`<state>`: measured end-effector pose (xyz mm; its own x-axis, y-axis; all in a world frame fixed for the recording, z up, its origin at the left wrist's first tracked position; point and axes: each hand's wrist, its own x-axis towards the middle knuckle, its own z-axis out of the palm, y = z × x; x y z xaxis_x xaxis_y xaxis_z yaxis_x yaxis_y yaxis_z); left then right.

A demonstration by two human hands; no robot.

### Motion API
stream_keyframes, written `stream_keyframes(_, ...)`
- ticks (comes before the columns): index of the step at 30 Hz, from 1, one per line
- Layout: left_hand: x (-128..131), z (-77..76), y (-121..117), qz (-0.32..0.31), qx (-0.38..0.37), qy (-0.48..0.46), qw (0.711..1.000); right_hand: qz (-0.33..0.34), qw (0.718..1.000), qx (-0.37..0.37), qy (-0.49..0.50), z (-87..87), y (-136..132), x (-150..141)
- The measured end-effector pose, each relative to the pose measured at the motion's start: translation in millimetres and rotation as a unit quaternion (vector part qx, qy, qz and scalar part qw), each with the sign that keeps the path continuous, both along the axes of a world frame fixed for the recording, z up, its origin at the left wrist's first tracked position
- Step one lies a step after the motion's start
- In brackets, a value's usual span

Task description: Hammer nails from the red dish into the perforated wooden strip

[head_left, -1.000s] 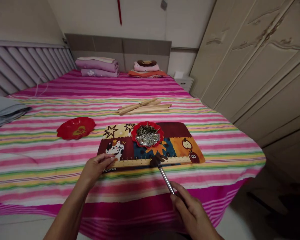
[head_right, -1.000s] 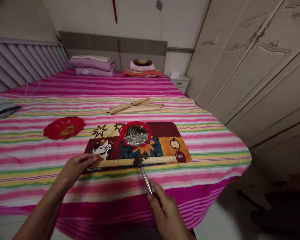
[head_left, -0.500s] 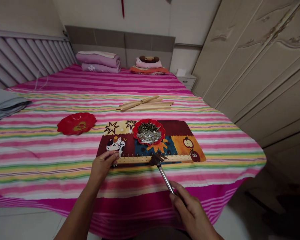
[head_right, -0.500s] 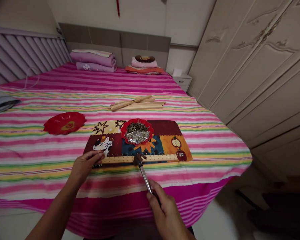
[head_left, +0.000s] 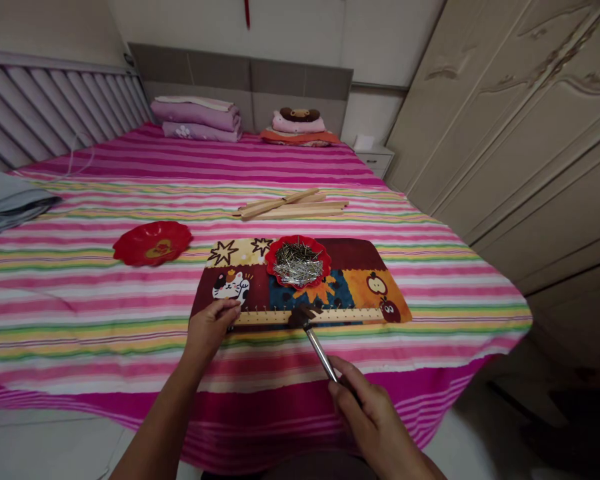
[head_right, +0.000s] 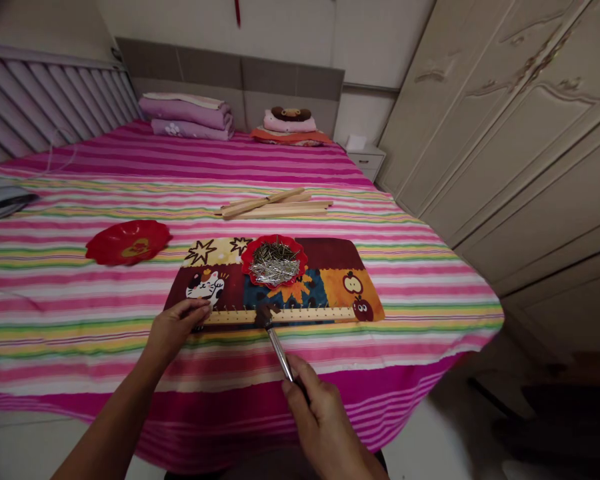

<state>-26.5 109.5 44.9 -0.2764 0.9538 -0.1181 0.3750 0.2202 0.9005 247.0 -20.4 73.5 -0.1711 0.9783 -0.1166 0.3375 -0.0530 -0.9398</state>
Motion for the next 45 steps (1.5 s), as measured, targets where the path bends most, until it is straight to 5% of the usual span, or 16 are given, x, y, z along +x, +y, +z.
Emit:
stream_keyframes(11, 2, -9.7, -5, -0.027, 0.046, 0.128, 0.990, 0.086, 0.995, 0.058, 0.003, 26.7, 53, -57)
stream_keyframes(19, 2, -13.5, -4, -0.030, 0.058, 0.176, 0.982, 0.122, 0.989, 0.073, -0.045, 24.4, 73, -79)
stream_keyframes(28, -2, -10.1, -4, -0.037, 0.038, 0.135, 0.989, 0.092, 0.995, 0.037, -0.007, 34.1, 42, -48)
stream_keyframes(32, -3, 5.6, 1, -0.041, 0.005, 0.038, 0.998, 0.033, 0.999, 0.002, 0.001, 27.3, 20, -23)
stream_keyframes(35, 14, 26.5, 15, -0.052, 0.053, 0.072, 0.995, -0.012, 0.999, -0.033, -0.006, 19.6, 8, -4)
stream_keyframes(39, 60, 47.0, 51, -0.183, 0.100, 0.259, 0.943, -0.073, 0.996, -0.028, -0.034, 10.5, -1, 15)
stream_keyframes(45, 117, 41.4, 97, -0.267, 0.082, 0.359, 0.891, -0.137, 0.990, -0.006, -0.026, 2.9, -5, 27)
